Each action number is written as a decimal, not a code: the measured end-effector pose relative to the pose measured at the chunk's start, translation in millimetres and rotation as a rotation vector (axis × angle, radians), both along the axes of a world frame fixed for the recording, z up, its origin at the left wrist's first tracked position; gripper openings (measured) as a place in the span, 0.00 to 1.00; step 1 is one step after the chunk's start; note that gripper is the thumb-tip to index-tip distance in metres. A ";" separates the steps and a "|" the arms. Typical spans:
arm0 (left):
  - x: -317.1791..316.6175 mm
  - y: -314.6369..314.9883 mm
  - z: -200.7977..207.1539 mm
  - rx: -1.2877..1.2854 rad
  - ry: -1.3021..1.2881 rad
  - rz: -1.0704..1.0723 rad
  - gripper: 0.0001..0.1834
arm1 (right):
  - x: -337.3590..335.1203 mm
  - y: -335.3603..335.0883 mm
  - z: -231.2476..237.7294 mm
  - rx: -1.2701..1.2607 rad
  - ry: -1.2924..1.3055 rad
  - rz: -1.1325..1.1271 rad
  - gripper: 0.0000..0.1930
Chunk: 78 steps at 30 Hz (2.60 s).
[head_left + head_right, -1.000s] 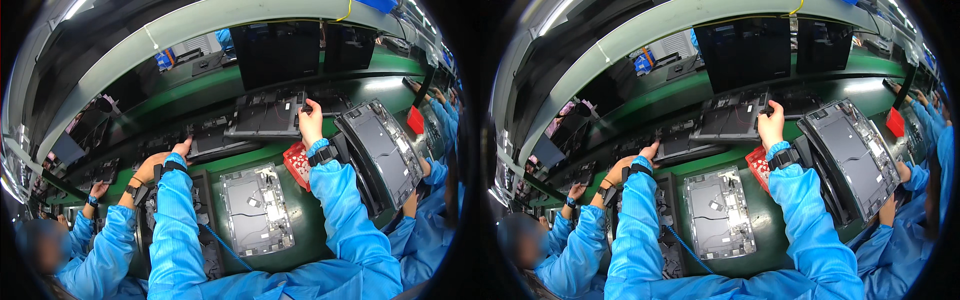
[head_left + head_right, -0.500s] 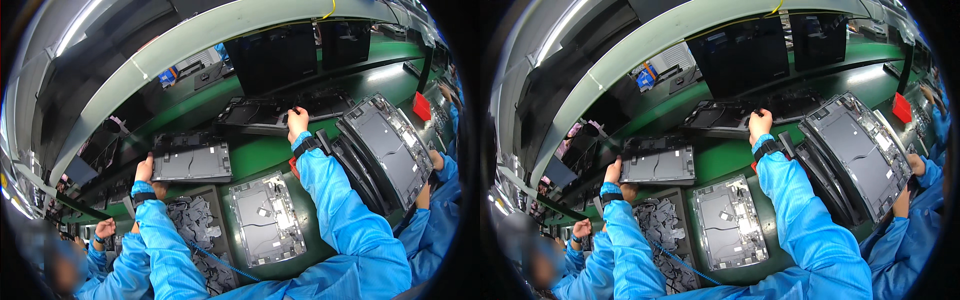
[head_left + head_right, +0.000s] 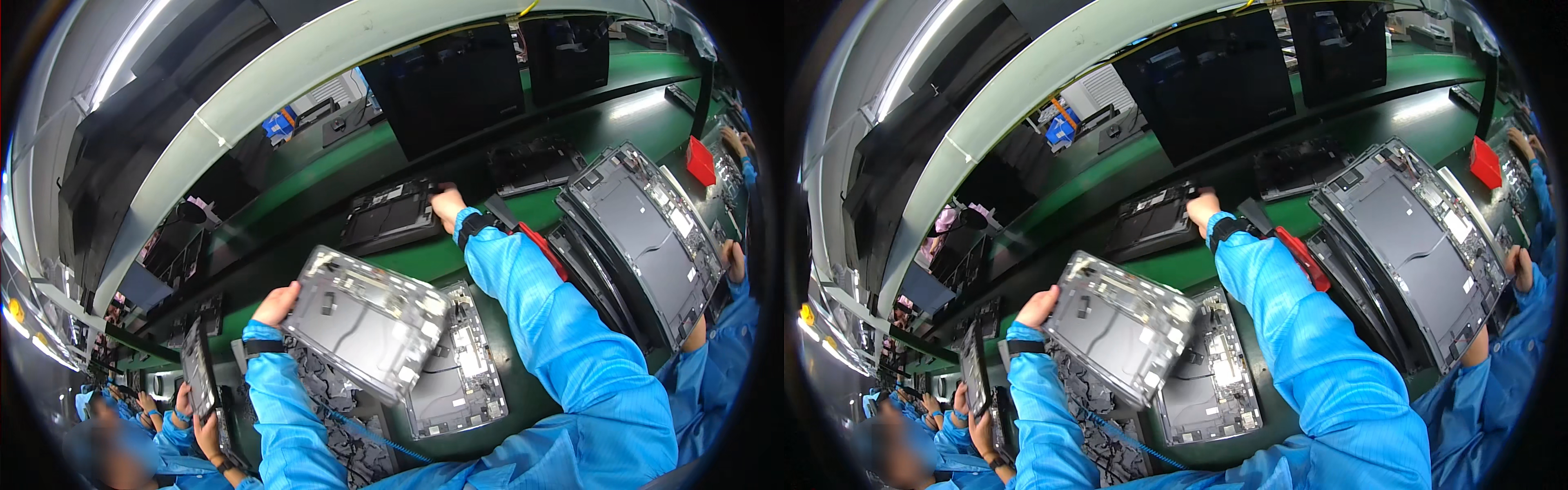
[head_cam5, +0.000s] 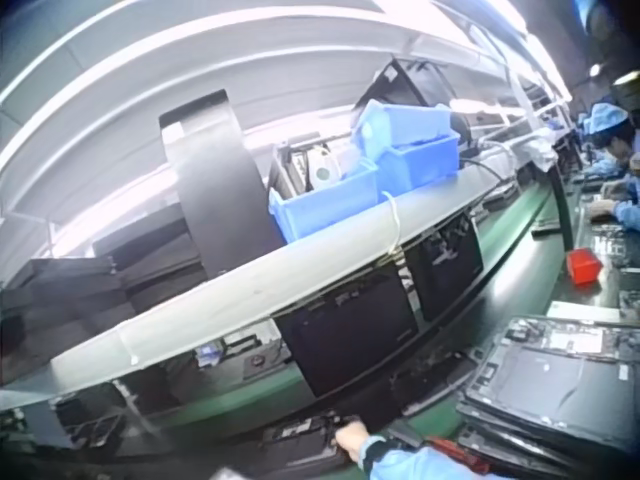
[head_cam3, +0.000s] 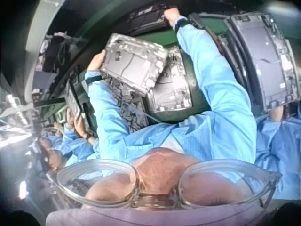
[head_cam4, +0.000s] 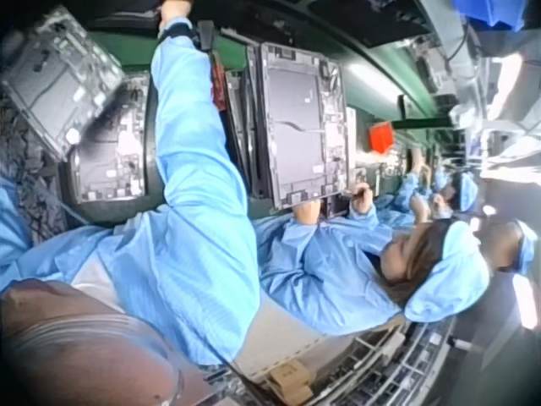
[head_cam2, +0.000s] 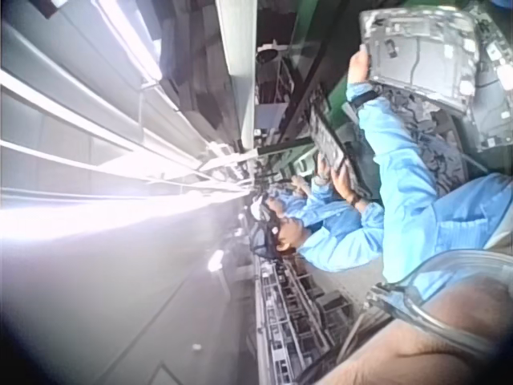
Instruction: The person assembles internal components of an electronic device by placing a circuit board, a ribbon cable, and a plastic mounting bracket into an electronic chassis, then securing them with screws. The person uses tweezers to manipulate the small components.
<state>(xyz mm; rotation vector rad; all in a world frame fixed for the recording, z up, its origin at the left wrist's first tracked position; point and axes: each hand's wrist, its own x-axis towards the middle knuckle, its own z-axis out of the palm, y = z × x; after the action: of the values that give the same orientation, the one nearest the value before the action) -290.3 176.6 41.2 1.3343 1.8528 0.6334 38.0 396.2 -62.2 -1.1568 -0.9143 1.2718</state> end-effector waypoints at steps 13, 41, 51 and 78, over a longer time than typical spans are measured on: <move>144.8 29.9 -39.2 0.033 0.273 -0.531 0.23 | 53.7 -121.5 129.9 0.196 -0.028 0.329 0.18; 301.2 -121.6 -55.1 0.658 0.108 -0.561 0.05 | 158.7 -317.9 24.5 0.640 -0.625 0.557 0.04; 298.8 -116.2 -59.0 0.722 -0.043 -0.604 0.06 | 158.0 -310.4 35.8 0.626 -0.649 0.629 0.06; 297.5 -116.6 -61.8 0.714 -0.014 -0.633 0.07 | 165.0 -300.1 35.1 0.975 -0.794 0.671 0.10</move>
<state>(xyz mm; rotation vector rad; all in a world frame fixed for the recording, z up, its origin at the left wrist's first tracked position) 7.2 60.0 -20.6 2.2267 1.0885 0.9821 203.0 96.1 -27.1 -0.5145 -2.3230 0.5972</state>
